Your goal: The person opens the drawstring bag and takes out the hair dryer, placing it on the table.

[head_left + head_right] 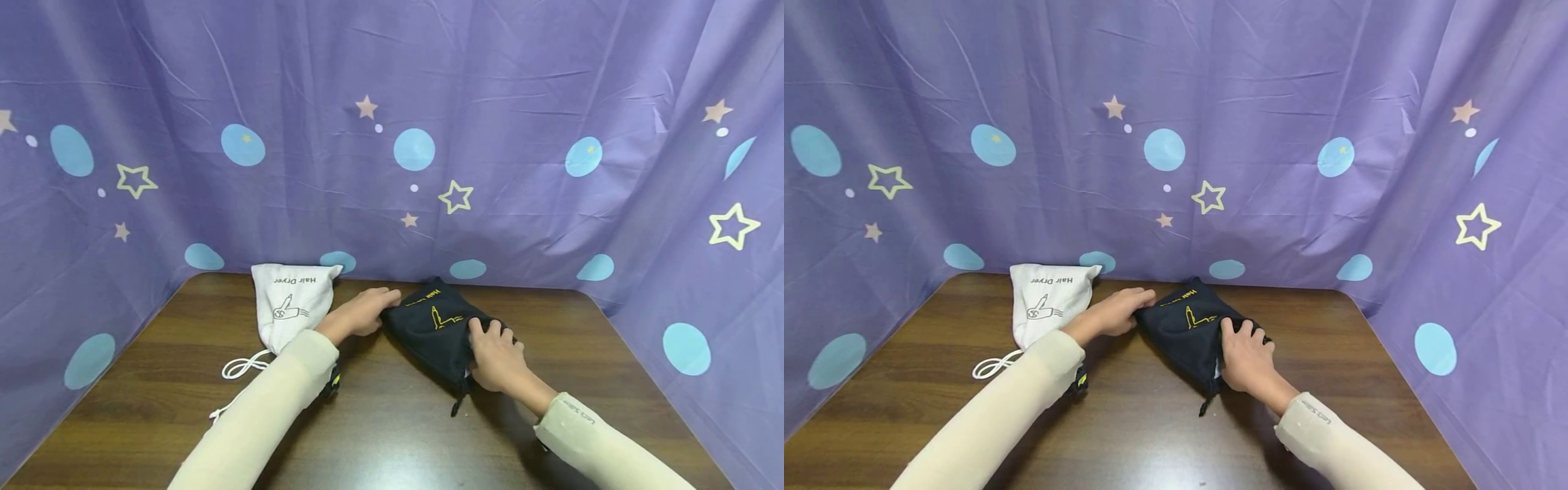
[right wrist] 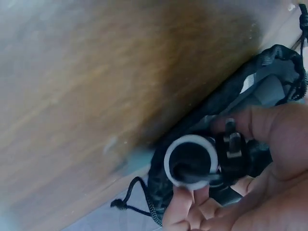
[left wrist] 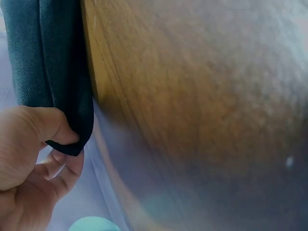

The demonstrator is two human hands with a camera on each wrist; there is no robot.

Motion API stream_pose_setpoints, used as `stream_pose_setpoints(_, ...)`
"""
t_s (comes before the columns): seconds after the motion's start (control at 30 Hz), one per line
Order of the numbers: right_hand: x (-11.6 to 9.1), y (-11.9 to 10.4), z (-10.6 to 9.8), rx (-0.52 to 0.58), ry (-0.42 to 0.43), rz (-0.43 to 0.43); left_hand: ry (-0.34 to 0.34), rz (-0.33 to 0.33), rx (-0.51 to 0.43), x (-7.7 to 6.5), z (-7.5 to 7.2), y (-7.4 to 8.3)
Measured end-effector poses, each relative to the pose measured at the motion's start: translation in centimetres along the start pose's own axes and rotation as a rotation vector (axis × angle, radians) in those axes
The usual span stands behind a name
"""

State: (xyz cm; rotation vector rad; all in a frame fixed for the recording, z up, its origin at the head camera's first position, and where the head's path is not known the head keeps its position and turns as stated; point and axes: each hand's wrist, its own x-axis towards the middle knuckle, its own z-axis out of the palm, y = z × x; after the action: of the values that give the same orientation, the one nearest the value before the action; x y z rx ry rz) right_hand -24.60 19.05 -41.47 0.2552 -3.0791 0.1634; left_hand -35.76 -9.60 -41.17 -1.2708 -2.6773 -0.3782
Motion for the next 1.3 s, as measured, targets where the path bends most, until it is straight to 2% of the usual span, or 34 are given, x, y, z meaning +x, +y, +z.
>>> stream_pose_setpoints(0.27, -0.2, 1.2, -0.1, 0.057, 0.008, -0.033, 0.018, -0.049, 0.006, -0.3, -0.3, -0.5)
stream_pose_setpoints(0.53, -1.1, 3.4, -0.6, 0.146, -0.033, -0.150, -0.013, -0.099, 0.034, -0.3, -1.0, -0.5)
stream_pose_setpoints(0.67, -1.1, 3.5, -0.6, 0.180, -0.028, -0.140, -0.039, -0.075, 0.049, -0.2, -0.8, 0.3)
stream_pose_setpoints(0.8, -0.7, 3.3, -0.3, 0.203, -0.019, -0.113, -0.035, 0.012, 0.034, -0.1, -0.6, 0.6)
stream_pose_setpoints(0.9, -0.4, 3.2, -0.2, 0.201, -0.014, -0.103, -0.005, 0.062, 0.039, -0.1, -0.5, 0.6)
stream_pose_setpoints(1.03, -0.3, 3.2, -0.1, 0.181, -0.017, -0.091, 0.025, 0.061, 0.054, -0.3, -0.7, 0.3)
stream_pose_setpoints(1.17, -0.3, 3.4, -0.2, 0.166, -0.018, -0.090, 0.027, 0.050, 0.057, -0.5, -1.0, 0.0)
stream_pose_setpoints(1.3, -0.6, 4.0, -0.5, 0.180, -0.006, -0.133, 0.028, 0.051, 0.062, -0.8, -1.1, -0.5)
